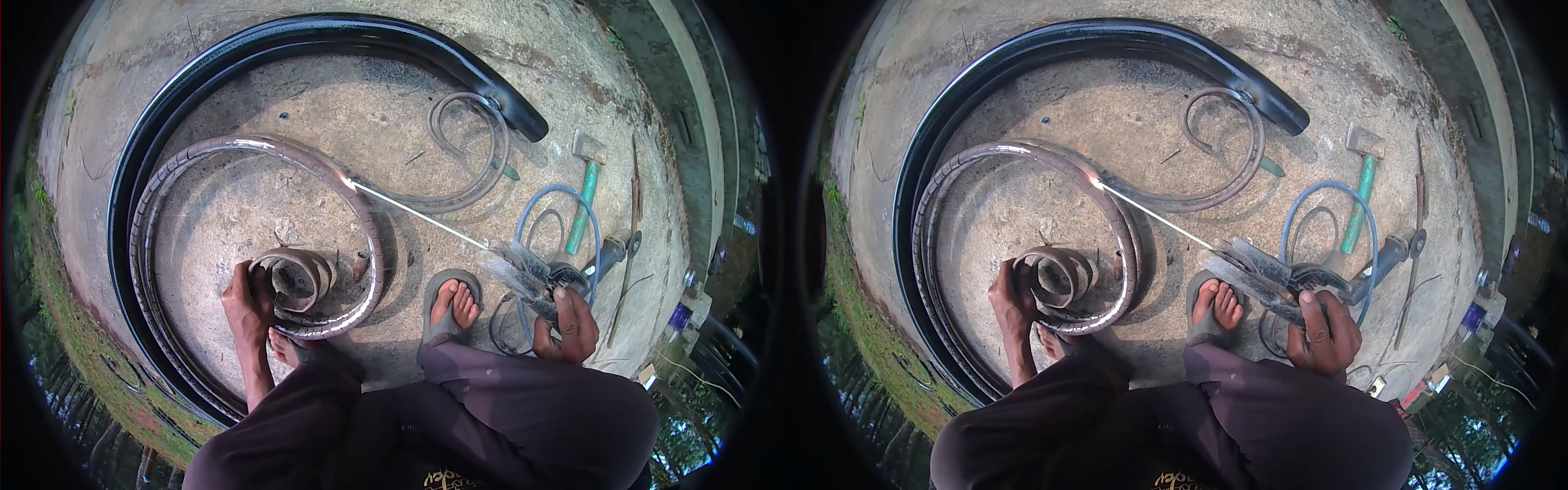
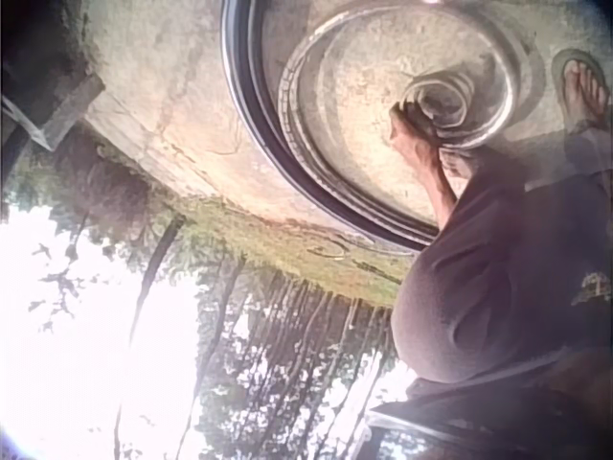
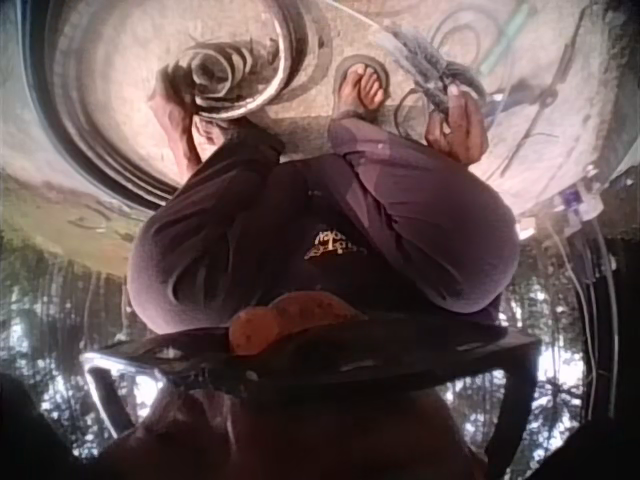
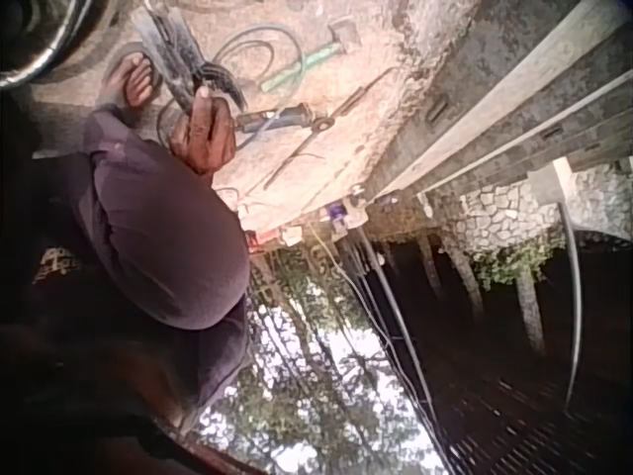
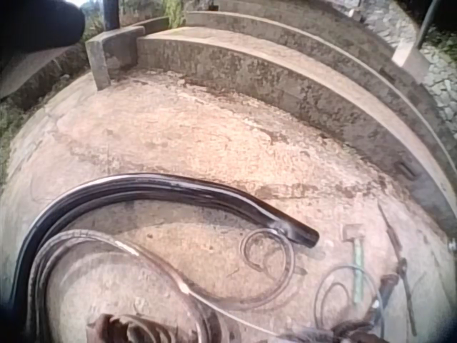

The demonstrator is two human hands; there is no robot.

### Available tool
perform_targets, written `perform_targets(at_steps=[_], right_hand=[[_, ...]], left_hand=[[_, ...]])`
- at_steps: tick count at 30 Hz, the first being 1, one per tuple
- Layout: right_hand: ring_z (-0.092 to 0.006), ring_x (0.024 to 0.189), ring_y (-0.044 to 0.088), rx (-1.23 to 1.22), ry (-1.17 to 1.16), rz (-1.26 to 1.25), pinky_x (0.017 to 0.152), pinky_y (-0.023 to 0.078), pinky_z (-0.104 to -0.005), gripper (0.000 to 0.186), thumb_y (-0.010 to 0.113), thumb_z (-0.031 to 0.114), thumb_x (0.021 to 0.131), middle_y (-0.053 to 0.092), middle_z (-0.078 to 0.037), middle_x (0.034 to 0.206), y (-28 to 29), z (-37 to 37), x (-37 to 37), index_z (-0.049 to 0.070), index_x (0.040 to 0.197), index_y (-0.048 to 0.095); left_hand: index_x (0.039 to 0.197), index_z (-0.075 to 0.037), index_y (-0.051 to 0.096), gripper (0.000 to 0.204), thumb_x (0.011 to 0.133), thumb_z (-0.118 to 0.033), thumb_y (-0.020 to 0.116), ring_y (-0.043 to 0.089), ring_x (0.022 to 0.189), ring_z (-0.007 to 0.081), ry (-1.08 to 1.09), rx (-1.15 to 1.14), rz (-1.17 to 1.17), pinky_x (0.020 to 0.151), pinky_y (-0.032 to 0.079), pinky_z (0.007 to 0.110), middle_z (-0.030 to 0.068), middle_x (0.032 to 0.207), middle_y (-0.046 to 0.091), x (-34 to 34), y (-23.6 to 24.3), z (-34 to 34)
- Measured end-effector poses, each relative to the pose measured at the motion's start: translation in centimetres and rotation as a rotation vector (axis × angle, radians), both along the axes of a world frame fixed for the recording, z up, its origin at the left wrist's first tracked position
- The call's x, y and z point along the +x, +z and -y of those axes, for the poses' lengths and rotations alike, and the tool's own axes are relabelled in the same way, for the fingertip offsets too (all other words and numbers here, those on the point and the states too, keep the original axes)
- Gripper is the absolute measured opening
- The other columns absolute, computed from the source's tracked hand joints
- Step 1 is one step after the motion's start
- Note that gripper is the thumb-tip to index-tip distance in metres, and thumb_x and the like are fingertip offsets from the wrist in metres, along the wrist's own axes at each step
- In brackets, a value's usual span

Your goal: The person welds metal rods together to form a curved frame by applying a welding electrode to the joints.

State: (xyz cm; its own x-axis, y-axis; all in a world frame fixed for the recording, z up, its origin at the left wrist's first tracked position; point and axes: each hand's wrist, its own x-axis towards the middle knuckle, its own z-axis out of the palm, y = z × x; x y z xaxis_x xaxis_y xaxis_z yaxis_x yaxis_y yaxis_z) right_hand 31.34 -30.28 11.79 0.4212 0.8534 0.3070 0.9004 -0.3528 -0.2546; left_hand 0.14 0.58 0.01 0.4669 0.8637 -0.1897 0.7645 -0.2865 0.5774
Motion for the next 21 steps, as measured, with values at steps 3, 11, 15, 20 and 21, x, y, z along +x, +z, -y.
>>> perform_targets(at_steps=[3,11,15,20,21], right_hand=[[-0.0330,0.075,0.069,-0.009,-0.003,-0.023,0.061,0.056,-0.0394,0.054,0.067,0.004,0.064,0.066,-0.022,0.095,-0.2,0.2,-0.2,0.001,0.117,0.068],[-0.0334,0.077,0.069,-0.038,-0.018,0.040,0.063,0.056,-0.0395,0.054,0.068,0.001,0.064,0.066,-0.021,0.098,0.4,-0.1,-0.4,0.002,0.119,0.068],[-0.0334,0.074,0.068,0.005,-0.012,-0.018,0.061,0.056,-0.0390,0.052,0.065,-0.001,0.064,0.066,-0.021,0.095,0.4,-0.3,-0.4,0.000,0.116,0.069],[-0.0335,0.071,0.068,0.028,-0.027,-0.005,0.060,0.055,-0.0382,0.052,0.064,0.000,0.063,0.065,-0.021,0.092,0.1,-0.5,-0.5,-0.001,0.115,0.069],[-0.0335,0.071,0.068,0.019,-0.028,0.001,0.060,0.055,-0.0382,0.051,0.064,0.000,0.064,0.065,-0.021,0.091,0.1,-0.4,-0.5,-0.001,0.115,0.069]], left_hand=[[0.105,-0.001,0.063,0.013,0.094,-0.008,0.063,0.067,0.067,0.0398,0.002,0.005,-0.006,0.059,0.049,0.045,0.0247,0.076,0.066,-0.4,0.0,0.0],[0.103,-0.001,0.062,0.012,0.093,-0.008,0.064,0.066,0.065,0.0404,-0.003,0.007,0.028,0.057,0.048,0.046,0.0241,0.075,0.066,0.0,-0.3,0.0],[0.102,-0.002,0.061,0.011,0.093,-0.008,0.063,0.065,0.064,0.0412,0.012,-0.008,0.046,0.057,0.048,0.046,0.0245,0.074,0.065,0.1,-0.2,0.0],[0.100,-0.002,0.061,0.010,0.094,-0.008,0.063,0.064,0.065,0.0424,-0.002,0.010,0.016,0.057,0.047,0.047,0.0247,0.073,0.064,0.1,-0.1,0.0],[0.100,-0.002,0.061,0.009,0.094,-0.008,0.063,0.064,0.065,0.0426,-0.004,0.005,0.013,0.058,0.047,0.047,0.0247,0.073,0.064,0.1,-0.1,0.0]])
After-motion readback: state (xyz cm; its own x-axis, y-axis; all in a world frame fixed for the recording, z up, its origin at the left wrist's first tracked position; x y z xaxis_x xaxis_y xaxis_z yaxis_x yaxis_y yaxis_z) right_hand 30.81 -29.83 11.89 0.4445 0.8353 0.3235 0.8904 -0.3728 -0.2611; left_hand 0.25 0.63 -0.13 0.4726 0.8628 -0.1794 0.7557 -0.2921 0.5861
